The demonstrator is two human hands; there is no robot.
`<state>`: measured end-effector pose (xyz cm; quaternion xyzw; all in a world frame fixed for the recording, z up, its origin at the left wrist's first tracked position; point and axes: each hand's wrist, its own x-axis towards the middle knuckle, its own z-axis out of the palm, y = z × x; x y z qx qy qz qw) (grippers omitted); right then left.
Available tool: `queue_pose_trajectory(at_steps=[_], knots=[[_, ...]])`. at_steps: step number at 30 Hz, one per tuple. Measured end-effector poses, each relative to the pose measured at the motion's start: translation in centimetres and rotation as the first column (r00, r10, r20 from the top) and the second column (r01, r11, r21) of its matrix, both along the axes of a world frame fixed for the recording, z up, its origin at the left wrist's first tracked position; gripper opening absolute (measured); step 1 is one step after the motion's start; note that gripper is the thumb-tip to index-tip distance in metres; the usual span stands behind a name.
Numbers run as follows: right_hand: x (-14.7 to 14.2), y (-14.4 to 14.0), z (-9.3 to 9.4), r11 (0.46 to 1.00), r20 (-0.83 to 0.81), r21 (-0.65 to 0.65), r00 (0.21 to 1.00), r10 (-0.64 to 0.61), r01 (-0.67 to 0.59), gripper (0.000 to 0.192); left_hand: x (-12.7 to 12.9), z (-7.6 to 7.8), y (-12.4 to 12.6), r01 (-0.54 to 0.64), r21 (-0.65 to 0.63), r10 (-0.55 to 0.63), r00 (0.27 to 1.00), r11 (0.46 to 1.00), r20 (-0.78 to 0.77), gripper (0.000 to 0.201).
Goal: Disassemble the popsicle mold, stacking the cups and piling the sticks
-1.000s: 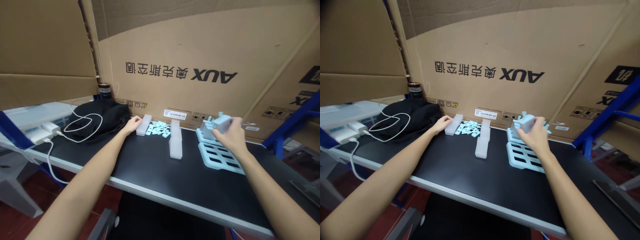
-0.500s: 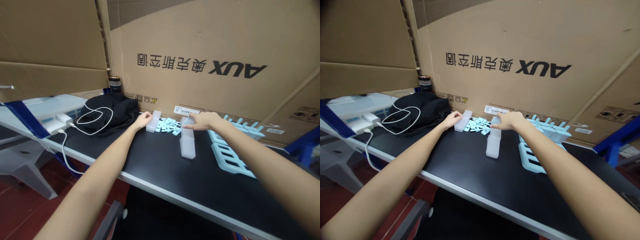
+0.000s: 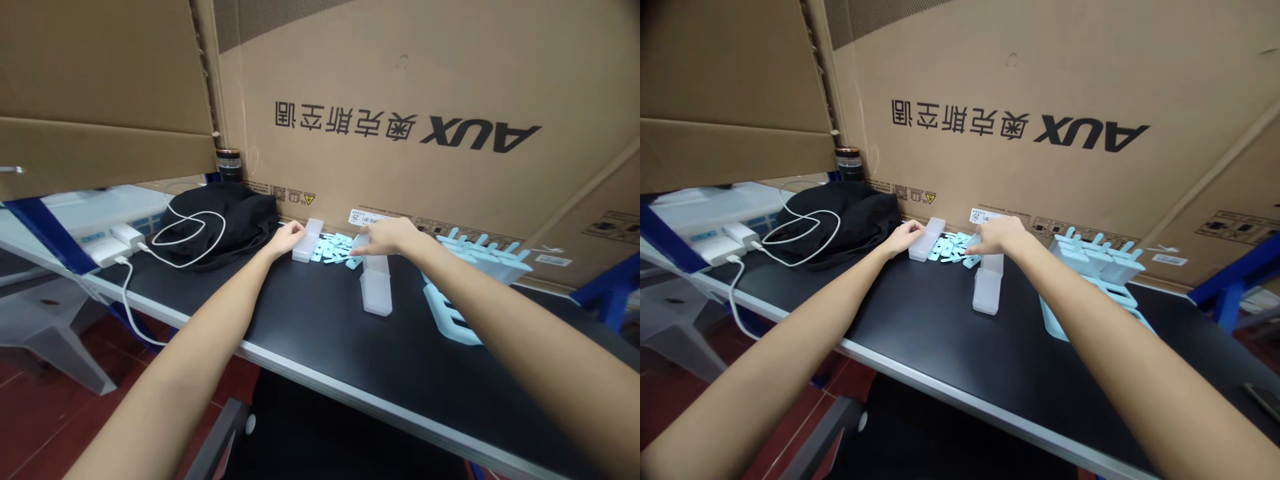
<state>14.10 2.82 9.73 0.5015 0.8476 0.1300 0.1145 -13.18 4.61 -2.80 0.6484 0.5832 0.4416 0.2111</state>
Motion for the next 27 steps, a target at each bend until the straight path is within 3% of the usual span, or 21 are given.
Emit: queue_pose_trajectory(at_steps=[13,17,22,24,27], knots=[[-0.3,-0.4,-0.1,0.993,-0.068,0.049,0.993,-0.100,0.103,0.091,-0.1,-0.4,0.4,0.014,0.021,-0.014,1.000,1.000,0.009,0.023],[-1.0,-0.9,0.5,0.987,-0.133,0.068,0.982,-0.136,0.146,0.080,-0.1,-0.3,0.2,0.014,0.011,-0.014,1.000,1.000,0.008,0.023],[-3.2,-6.1,1.0,0.993,-0.126,-0.116,0.992,-0.010,-0.005,0.062,0.0,-0.1,0.1,0.010,0.004,-0.010,1.000,1.000,0.011,0.024],[-4.4,-9.3,0.1,0.980,-0.141,-0.160,0.985,0.099,-0.121,0.055,0.1,0.0,0.0,0.008,0.008,-0.008,1.000,1.000,0.010,0.023],[-6.4,-13.5,-2.3,0.960,-0.217,-0.120,0.950,0.225,-0.254,0.046,0.1,0.1,-0.1,-0.001,0.017,0.001,1.000,1.000,0.004,0.020]])
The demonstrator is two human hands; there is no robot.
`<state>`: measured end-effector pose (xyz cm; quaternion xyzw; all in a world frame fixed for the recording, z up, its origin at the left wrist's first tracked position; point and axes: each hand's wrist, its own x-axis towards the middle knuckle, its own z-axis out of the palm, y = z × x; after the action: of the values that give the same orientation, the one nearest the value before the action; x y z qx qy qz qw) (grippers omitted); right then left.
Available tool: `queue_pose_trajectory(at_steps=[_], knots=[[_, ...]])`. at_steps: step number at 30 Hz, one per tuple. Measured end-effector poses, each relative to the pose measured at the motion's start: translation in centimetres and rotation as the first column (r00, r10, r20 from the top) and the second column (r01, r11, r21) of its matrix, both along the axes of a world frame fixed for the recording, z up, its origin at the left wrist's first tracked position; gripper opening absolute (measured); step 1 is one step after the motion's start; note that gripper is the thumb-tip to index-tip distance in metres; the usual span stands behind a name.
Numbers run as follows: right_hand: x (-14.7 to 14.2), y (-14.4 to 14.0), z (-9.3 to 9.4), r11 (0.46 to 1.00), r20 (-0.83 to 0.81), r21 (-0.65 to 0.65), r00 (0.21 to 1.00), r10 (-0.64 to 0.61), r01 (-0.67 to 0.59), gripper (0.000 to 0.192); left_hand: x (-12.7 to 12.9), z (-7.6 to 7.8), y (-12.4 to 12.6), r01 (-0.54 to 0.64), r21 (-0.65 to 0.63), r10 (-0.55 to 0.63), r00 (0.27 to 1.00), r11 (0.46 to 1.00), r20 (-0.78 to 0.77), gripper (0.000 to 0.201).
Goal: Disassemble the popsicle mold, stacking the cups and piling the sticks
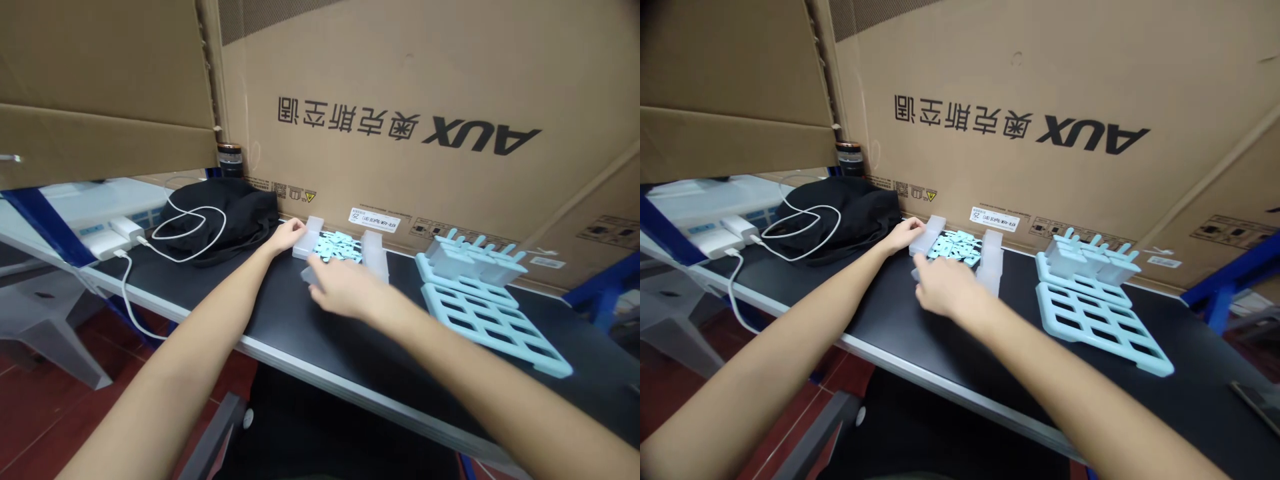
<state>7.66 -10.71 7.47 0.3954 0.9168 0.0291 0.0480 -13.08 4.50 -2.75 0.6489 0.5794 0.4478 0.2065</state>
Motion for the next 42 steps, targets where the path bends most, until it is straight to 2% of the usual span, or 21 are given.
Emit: queue_pose_trajectory(at_steps=[4,7,10,12,19,27,36,39,42], knots=[[-1.3,-2.1,-2.3,1.000,-0.061,0.004,0.998,-0.002,0.002,0.043,0.0,-0.1,-0.1,0.008,-0.001,-0.008,1.000,1.000,0.005,0.019],[-0.7,-2.0,-2.3,0.997,-0.089,-0.051,0.995,0.051,-0.056,0.050,-0.1,-0.1,0.1,0.011,-0.006,-0.011,1.000,1.000,0.002,0.020],[0.0,-1.9,-1.9,0.975,-0.088,-0.084,0.976,0.200,-0.208,0.044,-0.1,-0.1,0.2,0.009,-0.006,-0.009,1.000,1.000,0.005,0.021],[0.0,-1.7,-2.0,0.966,-0.063,-0.067,0.967,0.246,-0.250,0.040,-0.1,0.0,0.2,0.005,-0.006,-0.005,1.000,1.000,0.002,0.021],[-2.2,0.6,-3.3,0.988,-0.032,0.090,0.991,0.127,-0.124,0.029,0.0,-0.2,0.0,0.006,0.006,-0.006,1.000,1.000,-0.002,0.021],[-2.2,0.8,-3.2,0.983,-0.051,0.081,0.984,0.171,-0.167,0.026,-0.2,-0.8,0.7,0.014,0.008,-0.014,1.000,1.000,0.012,0.023],[-2.6,0.7,-3.3,0.983,-0.048,0.113,0.987,0.152,-0.146,0.027,0.0,-0.4,0.2,-0.001,-0.009,0.002,1.000,1.000,0.023,0.020],[-1.8,1.0,-2.7,0.977,-0.091,0.142,0.981,0.172,-0.158,0.024,-0.1,-0.4,0.2,0.001,-0.014,0.000,1.000,1.000,0.026,0.021],[1.2,2.4,-1.1,0.972,-0.241,0.213,0.958,0.153,-0.102,0.026,0.0,-0.4,0.2,0.007,0.004,-0.007,1.000,1.000,0.022,0.023]])
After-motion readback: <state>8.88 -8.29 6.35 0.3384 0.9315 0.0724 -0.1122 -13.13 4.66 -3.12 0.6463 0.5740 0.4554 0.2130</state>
